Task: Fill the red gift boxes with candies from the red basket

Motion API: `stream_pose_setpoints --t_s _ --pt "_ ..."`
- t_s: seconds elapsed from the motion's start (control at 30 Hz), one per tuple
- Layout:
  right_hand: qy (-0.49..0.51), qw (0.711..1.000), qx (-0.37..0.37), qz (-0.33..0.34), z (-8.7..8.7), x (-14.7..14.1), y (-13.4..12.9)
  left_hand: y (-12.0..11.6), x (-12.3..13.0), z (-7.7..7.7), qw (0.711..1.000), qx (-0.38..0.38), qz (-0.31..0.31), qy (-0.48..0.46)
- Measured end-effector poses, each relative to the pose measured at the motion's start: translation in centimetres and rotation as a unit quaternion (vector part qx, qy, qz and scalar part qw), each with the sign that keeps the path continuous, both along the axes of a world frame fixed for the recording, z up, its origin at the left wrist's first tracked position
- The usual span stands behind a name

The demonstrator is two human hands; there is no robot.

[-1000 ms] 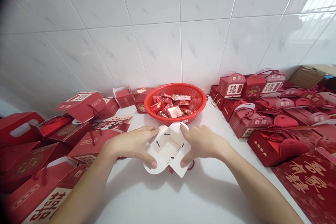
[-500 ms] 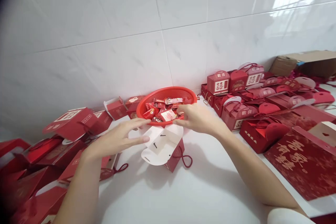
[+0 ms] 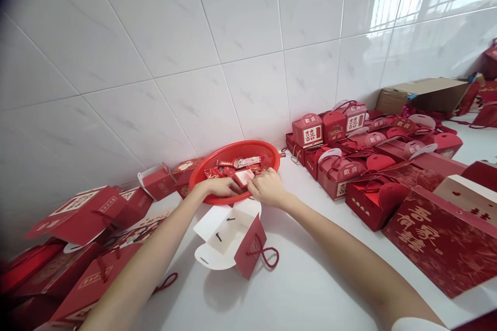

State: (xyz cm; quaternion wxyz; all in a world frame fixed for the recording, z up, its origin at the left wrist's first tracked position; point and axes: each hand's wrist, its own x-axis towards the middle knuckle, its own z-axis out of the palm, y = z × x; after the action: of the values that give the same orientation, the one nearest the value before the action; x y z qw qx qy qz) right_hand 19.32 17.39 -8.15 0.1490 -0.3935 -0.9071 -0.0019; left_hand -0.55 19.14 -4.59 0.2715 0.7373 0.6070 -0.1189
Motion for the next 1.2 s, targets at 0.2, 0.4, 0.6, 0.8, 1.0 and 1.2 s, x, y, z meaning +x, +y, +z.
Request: stream_pose_setpoints --t_s 0.2,0.4,0.6,0.8,1.0,1.2 --pt "-0.011 1.000 0.010 0.006 0.1 0.0 0.1 1.4 -0.9 -1.4 0.999 0.016 0.014 0.028" --pt "-0.033 0.999 0.011 0.006 0.0 -0.1 -0.1 0.5 -0.6 -1.8 0.999 0.014 0.004 0.042" --pt "-0.089 0.996 0.007 0.021 0.5 -0.1 -0.7 -0.3 0.0 -2.3 0.996 0.070 0.007 0.058" --pt "-0.150 0.988 0.001 0.030 1.5 -0.3 -1.8 -1.2 0.0 -2.7 0.991 0.117 0.022 0.054" --pt "-0.166 0.985 0.001 0.040 1.7 -0.8 -2.8 -2.2 -0.2 -3.4 0.983 0.175 0.035 0.048" --pt "-0.173 0.984 0.003 0.044 1.6 -1.0 -3.2 -2.7 0.2 -3.4 0.976 0.206 0.060 0.044"
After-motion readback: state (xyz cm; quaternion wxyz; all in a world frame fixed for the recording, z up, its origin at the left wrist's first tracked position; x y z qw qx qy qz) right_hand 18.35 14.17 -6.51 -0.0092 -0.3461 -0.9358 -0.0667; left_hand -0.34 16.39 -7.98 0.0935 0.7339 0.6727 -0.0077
